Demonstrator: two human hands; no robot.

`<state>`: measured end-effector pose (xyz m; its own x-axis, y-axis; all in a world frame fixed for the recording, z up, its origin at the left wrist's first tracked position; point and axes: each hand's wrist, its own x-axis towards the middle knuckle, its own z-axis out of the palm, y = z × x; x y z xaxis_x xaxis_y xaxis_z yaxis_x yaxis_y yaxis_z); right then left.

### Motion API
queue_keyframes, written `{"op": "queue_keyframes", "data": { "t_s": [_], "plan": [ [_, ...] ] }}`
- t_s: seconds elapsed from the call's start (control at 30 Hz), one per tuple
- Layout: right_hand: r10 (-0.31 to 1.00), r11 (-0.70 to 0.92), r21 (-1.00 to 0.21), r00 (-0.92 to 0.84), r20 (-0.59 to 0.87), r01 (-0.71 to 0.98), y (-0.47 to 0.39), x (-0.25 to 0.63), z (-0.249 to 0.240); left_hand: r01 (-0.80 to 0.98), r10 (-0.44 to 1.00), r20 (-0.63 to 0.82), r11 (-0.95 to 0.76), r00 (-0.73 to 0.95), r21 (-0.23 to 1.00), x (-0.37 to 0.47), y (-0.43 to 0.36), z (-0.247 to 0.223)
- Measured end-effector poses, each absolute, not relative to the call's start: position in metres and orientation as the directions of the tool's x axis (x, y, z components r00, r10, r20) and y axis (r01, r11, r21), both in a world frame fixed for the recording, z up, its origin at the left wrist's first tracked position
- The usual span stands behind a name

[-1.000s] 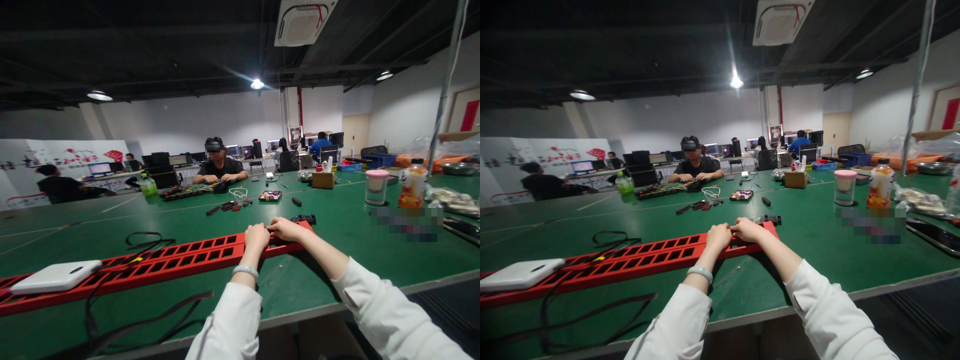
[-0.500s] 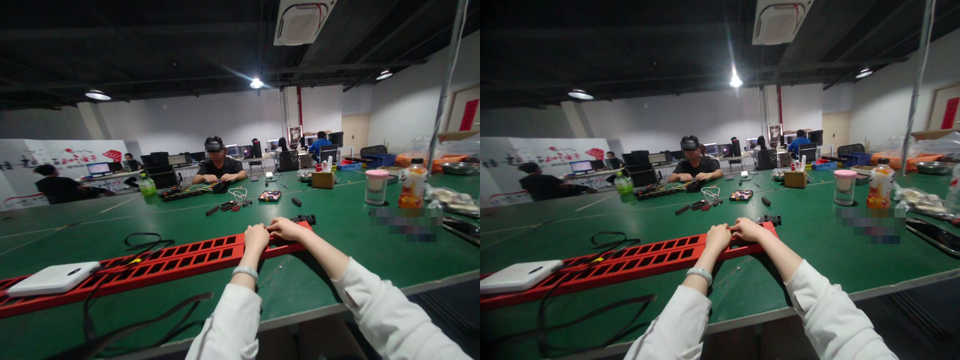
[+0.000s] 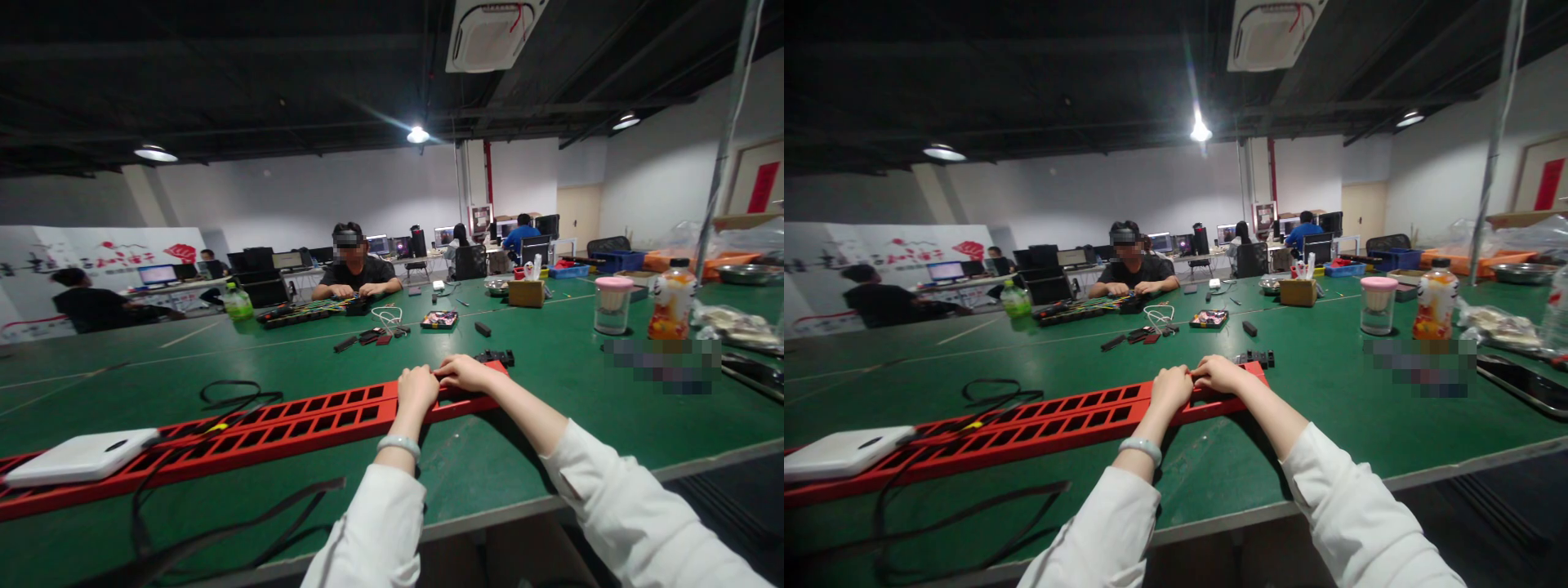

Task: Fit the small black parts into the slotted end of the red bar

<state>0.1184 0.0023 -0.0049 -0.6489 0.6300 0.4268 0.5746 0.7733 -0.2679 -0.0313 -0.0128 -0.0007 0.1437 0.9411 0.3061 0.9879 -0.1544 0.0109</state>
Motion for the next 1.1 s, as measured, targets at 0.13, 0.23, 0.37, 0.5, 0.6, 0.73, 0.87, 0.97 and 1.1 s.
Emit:
{"op": "queue_keyframes", "data": {
  "t_s": [0.13, 0.23, 0.37, 0.5, 0.6, 0.73, 0.87, 0.97, 1.1],
  "plan": [
    [0.630, 0.775, -0.280, -0.658, 0.412, 0.566, 0.003, 0.119, -0.004, 0.989, 0.946, 0.293, -0.147, 0.136, 0.017, -0.032, -0.012, 0.000],
    [0.624, 0.780, -0.263, -0.672, 0.399, 0.568, 0.004, 0.120, -0.003, 0.988, 0.947, 0.289, -0.151, 0.140, 0.016, -0.032, -0.012, 0.000],
    [0.611, 0.790, -0.235, -0.692, 0.384, 0.566, 0.004, 0.120, 0.000, 0.988, 0.949, 0.283, -0.151, 0.139, 0.020, -0.031, -0.012, 0.000],
    [0.613, 0.788, -0.220, -0.701, 0.364, 0.575, 0.003, 0.119, 0.003, 0.989, 0.951, 0.280, -0.144, 0.134, 0.016, -0.031, -0.011, -0.001],
    [0.620, 0.781, -0.193, -0.701, 0.352, 0.594, 0.001, 0.116, 0.006, 0.991, 0.949, 0.286, -0.137, 0.129, 0.005, -0.031, -0.011, -0.001],
    [0.615, 0.782, -0.157, -0.705, 0.352, 0.604, -0.002, 0.115, 0.006, 0.992, 0.953, 0.276, -0.128, 0.124, -0.005, -0.031, -0.009, 0.001],
    [0.596, 0.797, -0.175, -0.702, 0.391, 0.578, 0.000, 0.117, 0.001, 0.987, 0.962, 0.223, -0.160, 0.157, -0.006, -0.033, -0.006, 0.004],
    [0.639, 0.758, -0.190, -0.653, 0.407, 0.624, 0.000, 0.115, -0.002, 0.978, 0.963, 0.176, -0.208, 0.202, 0.014, -0.038, -0.003, 0.008],
    [0.713, 0.682, -0.190, -0.582, 0.391, 0.707, -0.003, 0.110, -0.005, 0.949, 0.941, 0.151, -0.312, 0.302, 0.046, -0.047, 0.001, 0.009]
  ]
}}
